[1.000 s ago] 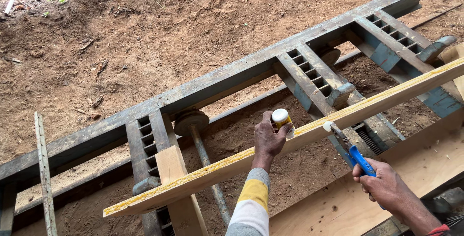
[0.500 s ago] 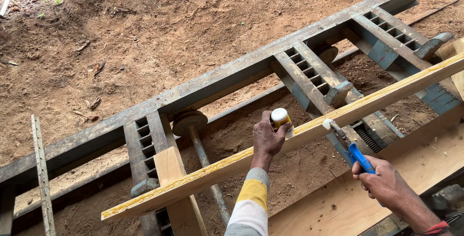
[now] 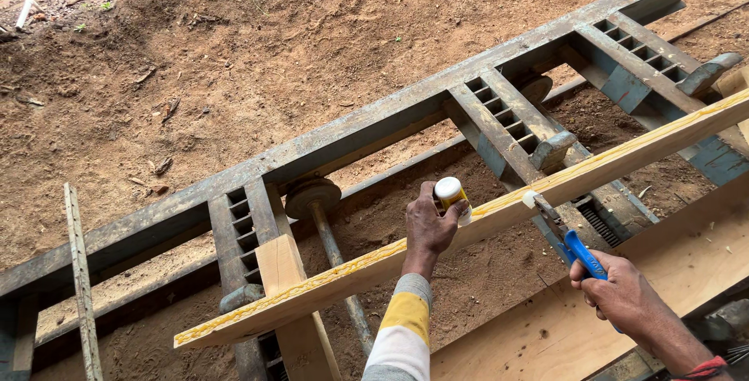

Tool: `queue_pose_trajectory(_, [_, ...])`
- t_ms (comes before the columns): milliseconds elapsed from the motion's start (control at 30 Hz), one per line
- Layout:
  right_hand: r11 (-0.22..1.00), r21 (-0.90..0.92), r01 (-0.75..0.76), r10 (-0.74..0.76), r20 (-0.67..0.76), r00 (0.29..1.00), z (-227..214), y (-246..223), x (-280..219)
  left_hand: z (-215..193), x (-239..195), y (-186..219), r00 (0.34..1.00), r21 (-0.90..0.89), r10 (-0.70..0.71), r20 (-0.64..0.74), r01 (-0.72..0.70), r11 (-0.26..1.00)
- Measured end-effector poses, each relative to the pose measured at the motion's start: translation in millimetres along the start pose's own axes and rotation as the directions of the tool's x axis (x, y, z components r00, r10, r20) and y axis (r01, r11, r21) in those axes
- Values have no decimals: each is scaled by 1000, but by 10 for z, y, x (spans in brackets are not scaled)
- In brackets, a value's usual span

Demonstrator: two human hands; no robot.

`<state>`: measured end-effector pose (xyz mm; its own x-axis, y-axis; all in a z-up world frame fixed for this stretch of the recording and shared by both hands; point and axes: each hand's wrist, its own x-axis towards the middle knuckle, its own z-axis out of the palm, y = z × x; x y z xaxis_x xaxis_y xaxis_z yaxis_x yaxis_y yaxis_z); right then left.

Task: The person applies glue from a bottle onto a wooden plank using pliers to spread the glue along the plank's edge. The plank is positioned on a metal frame outdoors.

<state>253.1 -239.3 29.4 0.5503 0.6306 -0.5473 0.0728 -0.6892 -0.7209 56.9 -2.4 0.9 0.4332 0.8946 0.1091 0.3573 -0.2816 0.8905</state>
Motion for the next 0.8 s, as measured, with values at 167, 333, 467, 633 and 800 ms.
queue_pose_trajectory(167, [1000,-4,2,-2,2,1000,17,-10,-16,-23,-16,-15,1000,-32,7,-6,-7,999])
queue_pose_trajectory(333, [1000,-27,8,-9,-9,1000,43,-26,-23,-64,-22,2,1000,-10,-3,-10,3,1000])
queue_pose_trajectory(467, [998,-42,-39,38,-3,999,47,-45,-30,-82,-35,12,1000,-37,1,-17,-2,999])
queue_pose_trajectory(633, [999,-31,-11,11,7,1000,64,-47,-41,-89,-37,-37,999,-13,-41,-25,41,999])
queue_pose_trajectory(800, [1000,-15,-15,15,14,1000,85,2,-35,-52,-49,-124,998,-3,-41,-52,41,999])
